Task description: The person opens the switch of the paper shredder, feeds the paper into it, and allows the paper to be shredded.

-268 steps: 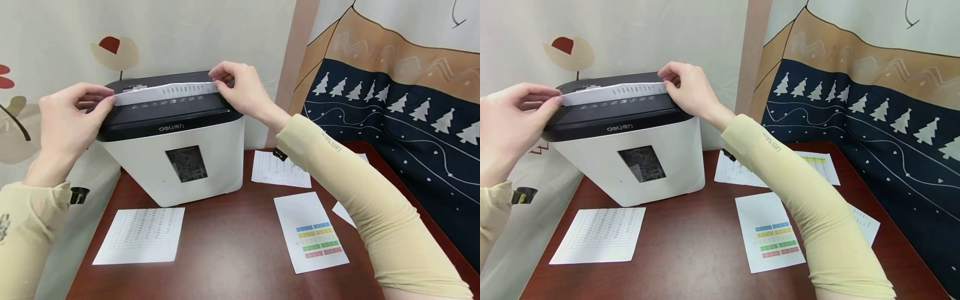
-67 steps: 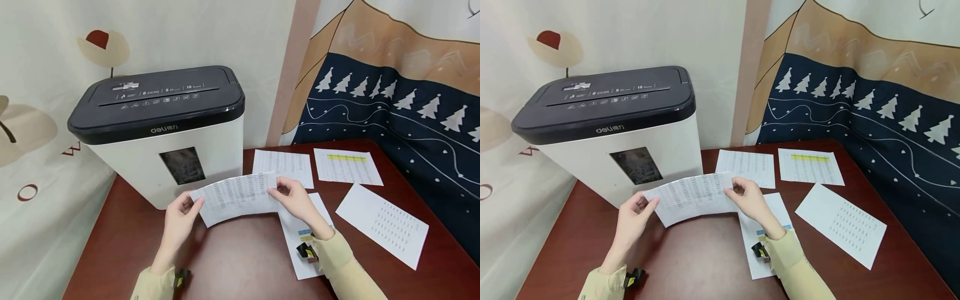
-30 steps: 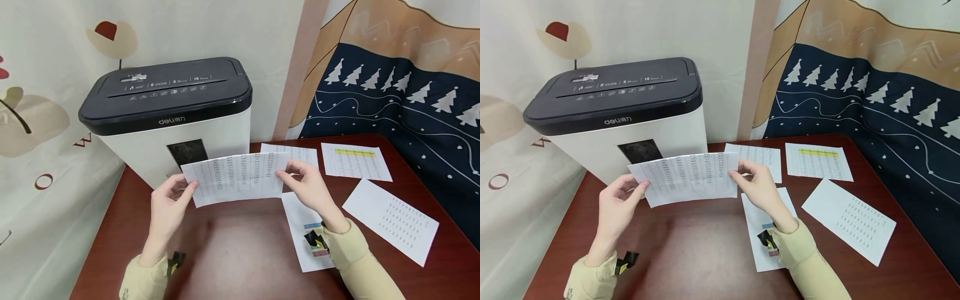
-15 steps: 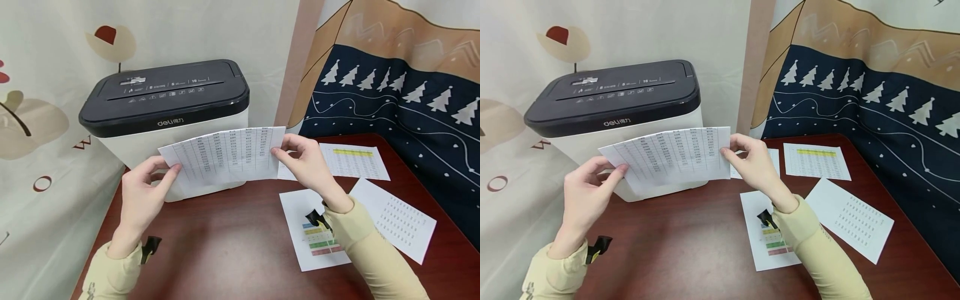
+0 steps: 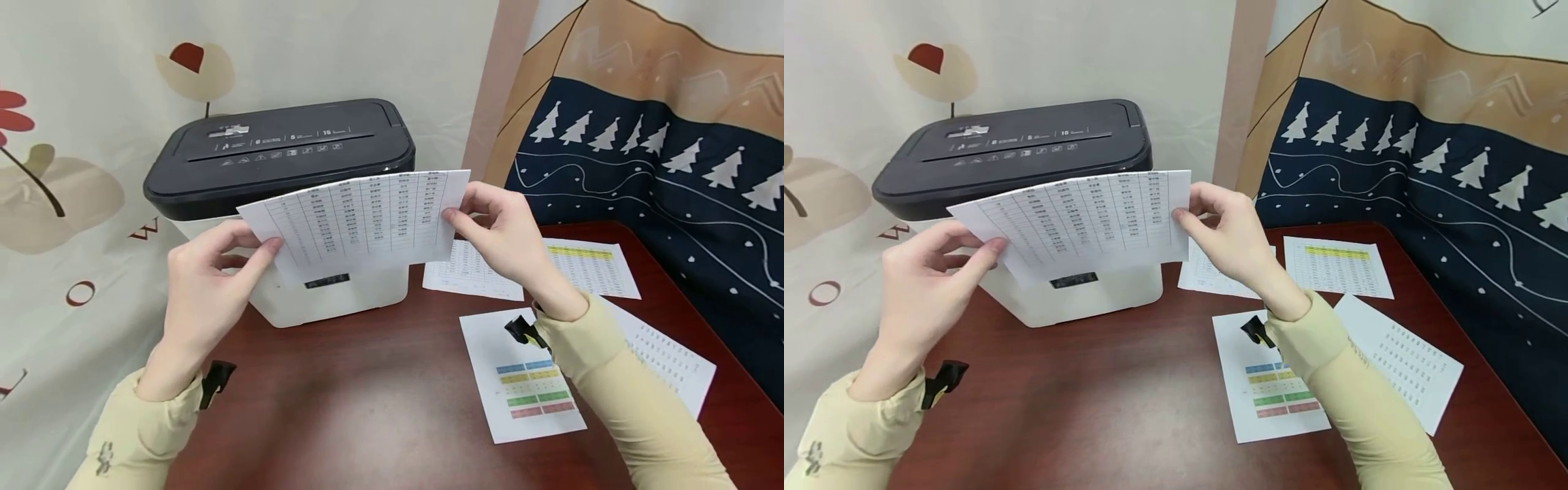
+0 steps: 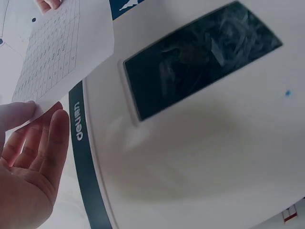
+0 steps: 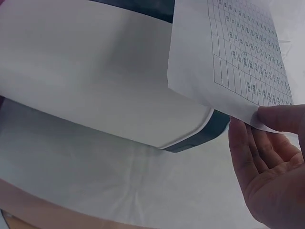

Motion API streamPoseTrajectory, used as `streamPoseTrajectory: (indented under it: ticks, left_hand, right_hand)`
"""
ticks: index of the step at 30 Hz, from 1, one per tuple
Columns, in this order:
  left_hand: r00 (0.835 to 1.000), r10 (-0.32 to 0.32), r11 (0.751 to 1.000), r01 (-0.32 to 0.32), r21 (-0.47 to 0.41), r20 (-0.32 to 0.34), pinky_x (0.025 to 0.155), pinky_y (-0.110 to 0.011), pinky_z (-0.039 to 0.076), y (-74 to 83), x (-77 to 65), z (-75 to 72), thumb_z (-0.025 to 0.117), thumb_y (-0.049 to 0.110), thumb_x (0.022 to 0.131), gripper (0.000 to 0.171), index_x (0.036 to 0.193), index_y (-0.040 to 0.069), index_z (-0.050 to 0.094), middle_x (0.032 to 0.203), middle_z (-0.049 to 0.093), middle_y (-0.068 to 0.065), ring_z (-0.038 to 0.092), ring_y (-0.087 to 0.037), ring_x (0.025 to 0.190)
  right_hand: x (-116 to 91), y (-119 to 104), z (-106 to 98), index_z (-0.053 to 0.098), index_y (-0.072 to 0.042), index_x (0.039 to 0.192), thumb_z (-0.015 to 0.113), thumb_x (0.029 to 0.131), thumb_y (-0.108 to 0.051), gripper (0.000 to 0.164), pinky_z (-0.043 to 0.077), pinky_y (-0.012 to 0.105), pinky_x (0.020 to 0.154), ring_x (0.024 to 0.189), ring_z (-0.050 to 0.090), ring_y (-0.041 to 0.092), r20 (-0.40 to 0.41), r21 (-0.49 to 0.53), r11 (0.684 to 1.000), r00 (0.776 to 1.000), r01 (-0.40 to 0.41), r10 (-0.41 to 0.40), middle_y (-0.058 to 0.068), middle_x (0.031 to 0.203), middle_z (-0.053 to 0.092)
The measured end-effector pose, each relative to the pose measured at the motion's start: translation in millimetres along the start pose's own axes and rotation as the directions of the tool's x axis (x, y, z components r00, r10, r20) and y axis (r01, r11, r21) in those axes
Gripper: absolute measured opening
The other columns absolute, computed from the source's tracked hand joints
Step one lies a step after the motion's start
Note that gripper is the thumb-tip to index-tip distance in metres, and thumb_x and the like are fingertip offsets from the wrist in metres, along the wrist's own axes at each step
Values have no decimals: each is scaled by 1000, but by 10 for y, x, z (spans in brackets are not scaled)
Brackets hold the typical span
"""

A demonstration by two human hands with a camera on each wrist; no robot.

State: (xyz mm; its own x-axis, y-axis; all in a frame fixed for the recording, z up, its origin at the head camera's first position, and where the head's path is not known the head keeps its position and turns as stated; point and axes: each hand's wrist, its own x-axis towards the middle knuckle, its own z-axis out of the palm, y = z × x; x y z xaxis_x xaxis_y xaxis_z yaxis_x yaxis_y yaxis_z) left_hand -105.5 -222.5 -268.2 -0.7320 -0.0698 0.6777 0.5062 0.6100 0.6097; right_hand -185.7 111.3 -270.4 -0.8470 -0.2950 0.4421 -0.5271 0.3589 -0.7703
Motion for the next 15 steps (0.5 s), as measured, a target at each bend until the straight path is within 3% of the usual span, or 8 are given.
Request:
streamPoseTrajectory:
  ticks: [10,15]
  left_hand:
    - [1000,-8,1000,8,5,-14,64,-3,51,-10,221,-109,79,1,89,9,98,0,79,81,69,36,67,14,70]
    - [999,-12,1000,11,-19,-33,64,-3,52,-2,293,-158,79,-1,88,11,99,-1,78,82,71,33,69,12,71]
  right_hand:
    - [245,-161,-40,74,-2,119,63,101,-5,22,61,13,82,96,77,23,14,-18,999,999,50,-50,15,112,79]
    - [367,-233,-37,75,-3,118,64,100,-6,21,61,15,84,95,77,17,-5,-23,998,998,60,-60,16,111,79]
